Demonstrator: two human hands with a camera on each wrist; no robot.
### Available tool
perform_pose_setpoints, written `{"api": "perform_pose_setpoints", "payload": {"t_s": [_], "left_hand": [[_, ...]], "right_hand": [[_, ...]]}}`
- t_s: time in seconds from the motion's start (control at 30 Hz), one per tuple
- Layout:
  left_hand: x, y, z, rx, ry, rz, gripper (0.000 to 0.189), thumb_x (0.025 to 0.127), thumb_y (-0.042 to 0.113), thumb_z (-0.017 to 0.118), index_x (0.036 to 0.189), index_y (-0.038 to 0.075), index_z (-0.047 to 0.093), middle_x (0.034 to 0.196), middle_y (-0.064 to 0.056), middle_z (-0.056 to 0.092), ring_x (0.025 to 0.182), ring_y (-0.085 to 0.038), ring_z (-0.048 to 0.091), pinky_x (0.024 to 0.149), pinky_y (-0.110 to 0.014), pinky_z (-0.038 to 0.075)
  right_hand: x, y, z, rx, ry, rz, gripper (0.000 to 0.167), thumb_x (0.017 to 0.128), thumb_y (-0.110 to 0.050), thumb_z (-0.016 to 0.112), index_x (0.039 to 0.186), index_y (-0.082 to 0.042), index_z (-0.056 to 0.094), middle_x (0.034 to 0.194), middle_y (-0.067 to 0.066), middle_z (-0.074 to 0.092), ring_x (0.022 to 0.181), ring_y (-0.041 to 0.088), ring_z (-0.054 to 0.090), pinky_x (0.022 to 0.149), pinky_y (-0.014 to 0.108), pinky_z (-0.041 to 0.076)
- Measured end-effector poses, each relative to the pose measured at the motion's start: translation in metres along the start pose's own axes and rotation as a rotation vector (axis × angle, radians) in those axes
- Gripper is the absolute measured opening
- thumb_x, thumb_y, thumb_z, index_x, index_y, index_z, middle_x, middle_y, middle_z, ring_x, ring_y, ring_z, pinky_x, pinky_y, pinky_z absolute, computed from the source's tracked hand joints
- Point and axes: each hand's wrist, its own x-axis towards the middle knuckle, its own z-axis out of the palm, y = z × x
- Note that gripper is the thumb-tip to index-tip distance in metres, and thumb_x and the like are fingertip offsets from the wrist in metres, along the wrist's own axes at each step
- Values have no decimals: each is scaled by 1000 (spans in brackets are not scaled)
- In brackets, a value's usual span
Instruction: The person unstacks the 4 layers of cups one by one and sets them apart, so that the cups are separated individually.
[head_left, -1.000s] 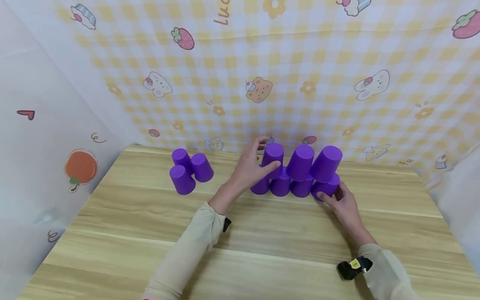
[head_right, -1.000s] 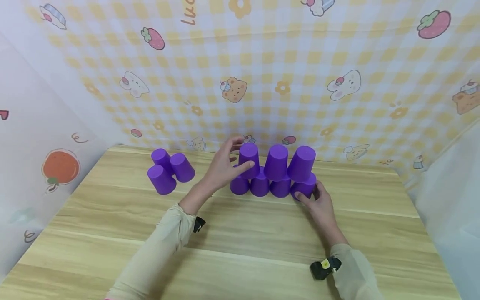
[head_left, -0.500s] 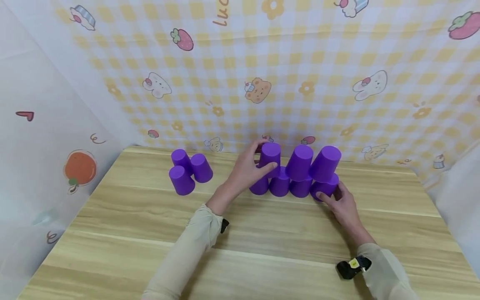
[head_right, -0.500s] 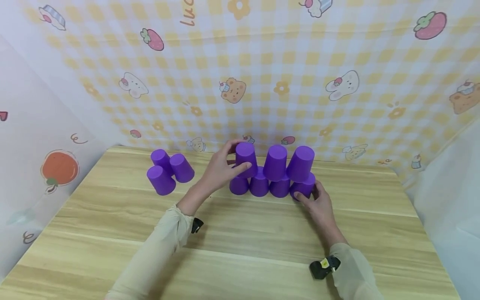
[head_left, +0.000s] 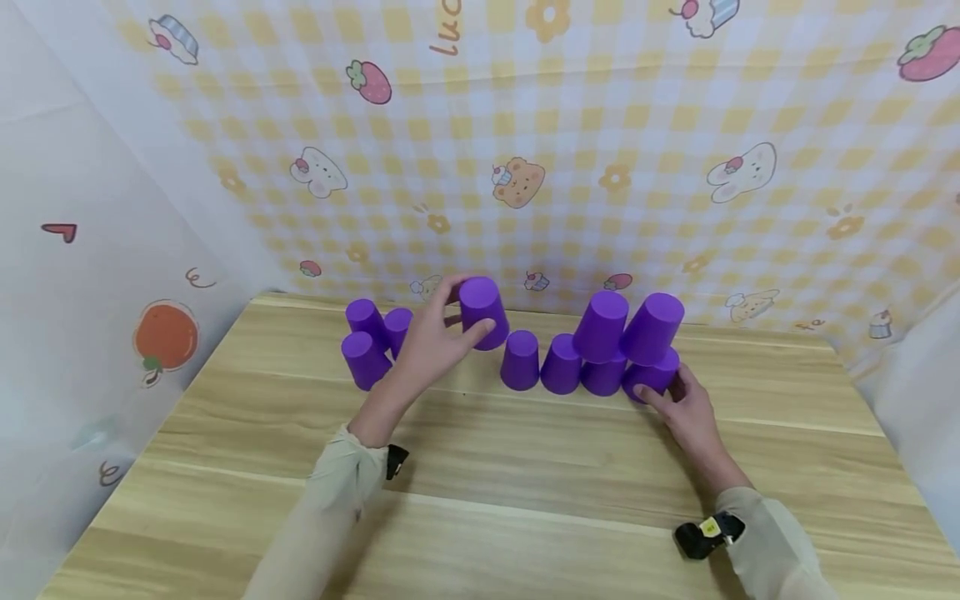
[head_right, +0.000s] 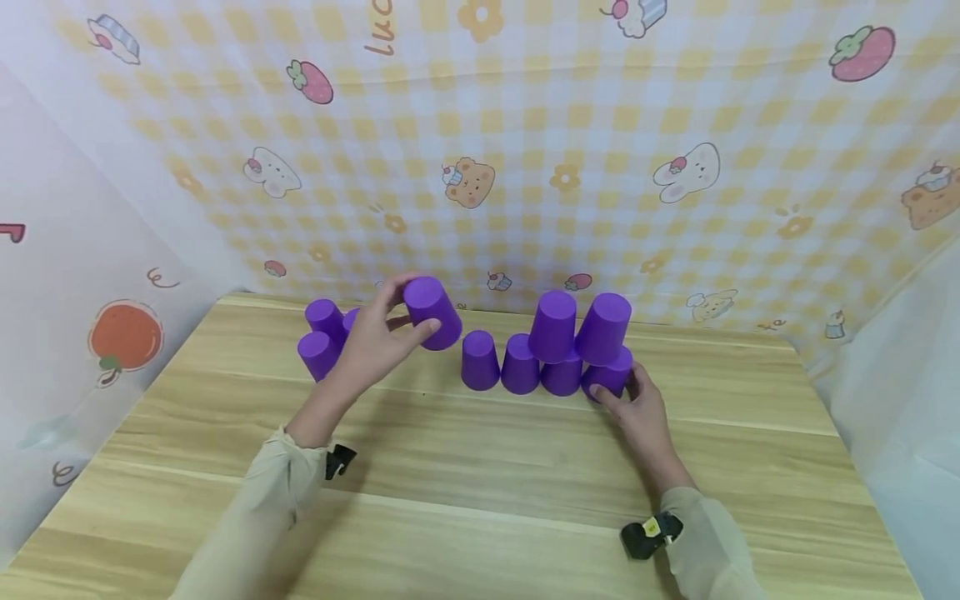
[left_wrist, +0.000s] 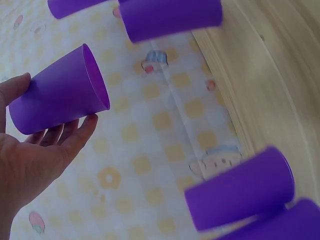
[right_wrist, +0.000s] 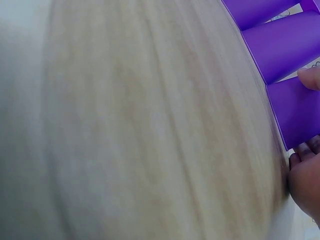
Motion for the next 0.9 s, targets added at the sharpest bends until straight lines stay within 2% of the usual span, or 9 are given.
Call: {"api": "perform_pose_setpoints", "payload": {"t_s": [0.2,0.4,0.53,0.67,0.9], "left_hand": [[-13,-11,-21,39,48,36,59,82,16,72,133,11,42,122,-8,55,113,-21,51,88,-38,50],[-22,-18,-34,81,61,37,62,82,17,72,136,15,42,125,-7,55,112,-21,52,89,-40,48],[-30,-24,-41,108,78,2,61,82,15,72,135,11,41,123,-14,54,113,-27,53,93,-44,46],[-37,-30,-45,121,97,-31,60,81,10,73,132,8,42,121,-18,55,111,-31,53,92,-46,46],[-48,-45,-49,102,96,-80,59,79,4,72,130,2,42,122,-25,54,112,-37,52,91,-48,46]], "right_hand": [[0,0,1,-1,-1,0,63,87,-21,67,139,-2,38,129,18,50,105,1,45,87,7,35],[-1,0,0,-12,-2,0,63,87,-22,67,139,-2,37,131,18,48,113,13,46,89,9,35],[-1,0,0,-22,-1,7,63,87,-23,66,140,-3,36,132,18,48,118,23,44,97,21,37],[0,2,0,-19,-10,12,64,87,-23,66,140,-4,35,133,18,47,120,28,43,101,35,36],[1,2,0,7,-12,7,64,87,-21,66,140,-4,35,134,18,46,123,29,41,101,23,35]]}}
